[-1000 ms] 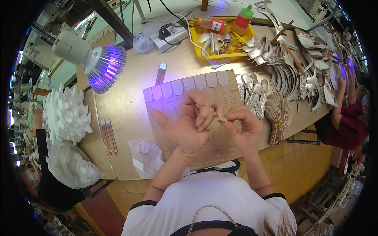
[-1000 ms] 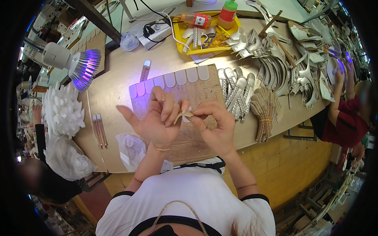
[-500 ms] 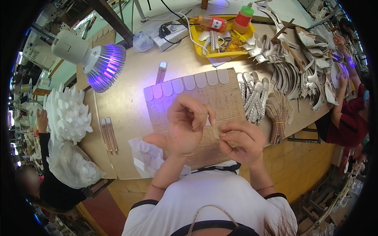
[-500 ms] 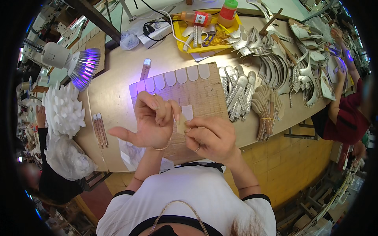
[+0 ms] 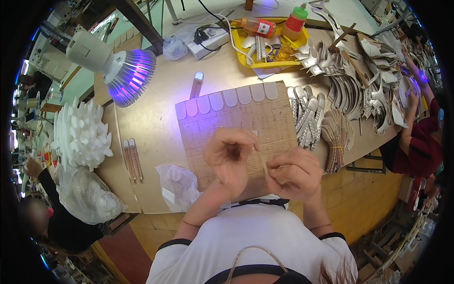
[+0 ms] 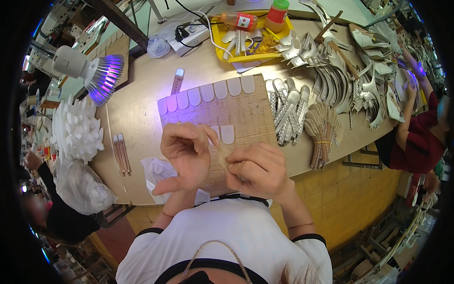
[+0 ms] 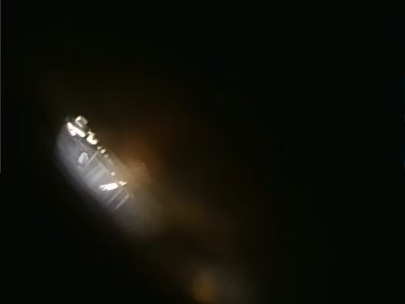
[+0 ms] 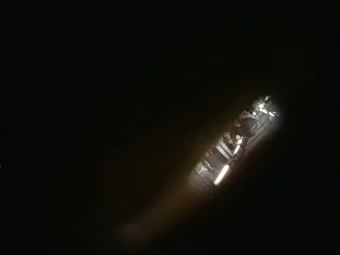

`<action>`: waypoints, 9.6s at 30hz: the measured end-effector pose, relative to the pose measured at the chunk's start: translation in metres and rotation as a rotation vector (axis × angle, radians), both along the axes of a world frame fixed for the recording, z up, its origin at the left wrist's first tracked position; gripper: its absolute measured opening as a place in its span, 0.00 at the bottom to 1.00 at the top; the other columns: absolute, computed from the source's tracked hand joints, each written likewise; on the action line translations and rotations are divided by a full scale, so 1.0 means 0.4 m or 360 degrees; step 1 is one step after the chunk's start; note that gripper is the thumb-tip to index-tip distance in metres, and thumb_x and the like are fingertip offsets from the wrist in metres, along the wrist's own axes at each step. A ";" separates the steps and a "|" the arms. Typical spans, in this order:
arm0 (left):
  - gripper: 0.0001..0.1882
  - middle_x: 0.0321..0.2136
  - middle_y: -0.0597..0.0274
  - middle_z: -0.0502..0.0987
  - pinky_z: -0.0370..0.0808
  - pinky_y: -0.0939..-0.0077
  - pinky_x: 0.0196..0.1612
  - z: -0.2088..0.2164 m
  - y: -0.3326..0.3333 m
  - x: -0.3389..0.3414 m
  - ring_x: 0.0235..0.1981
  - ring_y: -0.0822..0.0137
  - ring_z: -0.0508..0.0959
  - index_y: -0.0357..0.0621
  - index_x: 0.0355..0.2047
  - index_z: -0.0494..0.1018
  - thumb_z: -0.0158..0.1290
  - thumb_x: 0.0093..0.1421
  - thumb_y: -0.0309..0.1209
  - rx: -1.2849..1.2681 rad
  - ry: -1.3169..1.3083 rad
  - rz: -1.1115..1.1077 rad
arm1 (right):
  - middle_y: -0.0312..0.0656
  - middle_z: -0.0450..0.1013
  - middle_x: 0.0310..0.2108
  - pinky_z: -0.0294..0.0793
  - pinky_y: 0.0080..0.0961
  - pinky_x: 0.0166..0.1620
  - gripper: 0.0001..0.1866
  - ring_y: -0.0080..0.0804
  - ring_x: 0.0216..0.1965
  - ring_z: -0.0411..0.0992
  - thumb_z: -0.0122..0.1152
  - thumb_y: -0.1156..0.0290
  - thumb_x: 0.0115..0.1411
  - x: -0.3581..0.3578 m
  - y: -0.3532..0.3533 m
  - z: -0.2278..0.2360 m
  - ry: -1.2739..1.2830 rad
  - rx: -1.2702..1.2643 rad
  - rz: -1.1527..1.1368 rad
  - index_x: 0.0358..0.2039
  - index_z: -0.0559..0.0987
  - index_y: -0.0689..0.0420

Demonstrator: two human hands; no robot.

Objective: The person applies glue to small white plastic pieces and attaches them to a cardboard board under a UV lamp. They then attach a braided cord to the pieces and continue assembling similar components one by one.

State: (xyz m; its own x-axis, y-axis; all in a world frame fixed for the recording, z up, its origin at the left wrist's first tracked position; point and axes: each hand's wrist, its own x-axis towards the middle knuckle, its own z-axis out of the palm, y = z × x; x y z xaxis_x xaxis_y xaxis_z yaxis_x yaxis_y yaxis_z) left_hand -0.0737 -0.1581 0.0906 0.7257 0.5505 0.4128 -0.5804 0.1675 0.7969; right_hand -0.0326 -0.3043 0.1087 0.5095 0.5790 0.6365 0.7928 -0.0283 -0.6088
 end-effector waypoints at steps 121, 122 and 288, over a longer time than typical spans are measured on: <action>0.52 0.65 0.32 0.37 0.85 0.75 0.36 0.061 0.052 -0.001 0.45 0.51 0.80 0.63 0.70 0.42 0.54 0.52 0.11 0.1153 0.0250 0.0356 | 0.27 0.58 0.16 0.55 0.22 0.23 0.19 0.21 0.16 0.59 0.62 0.74 0.47 0.128 0.048 -0.007 -0.0706 -0.0283 -0.0291 0.43 0.81 0.56; 0.51 0.65 0.32 0.37 0.85 0.76 0.36 0.061 0.051 -0.001 0.45 0.51 0.79 0.62 0.69 0.42 0.54 0.52 0.11 0.1135 0.0237 0.0350 | 0.27 0.58 0.16 0.55 0.22 0.23 0.19 0.21 0.16 0.59 0.62 0.74 0.47 0.127 0.048 -0.008 -0.0716 -0.0276 -0.0293 0.43 0.81 0.56; 0.11 0.34 0.56 0.72 0.70 0.61 0.39 -0.106 0.304 -0.528 0.34 0.54 0.74 0.43 0.37 0.71 0.58 0.55 0.29 0.1533 0.2048 0.0194 | 0.42 0.77 0.28 0.72 0.25 0.35 0.11 0.32 0.29 0.74 0.63 0.67 0.59 -0.050 0.116 -0.103 0.1072 -0.1241 0.0401 0.36 0.79 0.62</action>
State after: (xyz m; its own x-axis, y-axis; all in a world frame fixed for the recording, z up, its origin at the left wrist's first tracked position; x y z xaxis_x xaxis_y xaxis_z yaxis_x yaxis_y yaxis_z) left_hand -0.2850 -0.0366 0.0481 0.8203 0.5372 -0.1962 0.5519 -0.6536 0.5179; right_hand -0.0525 -0.2580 0.0673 0.4269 0.8436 -0.3258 0.3358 -0.4824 -0.8090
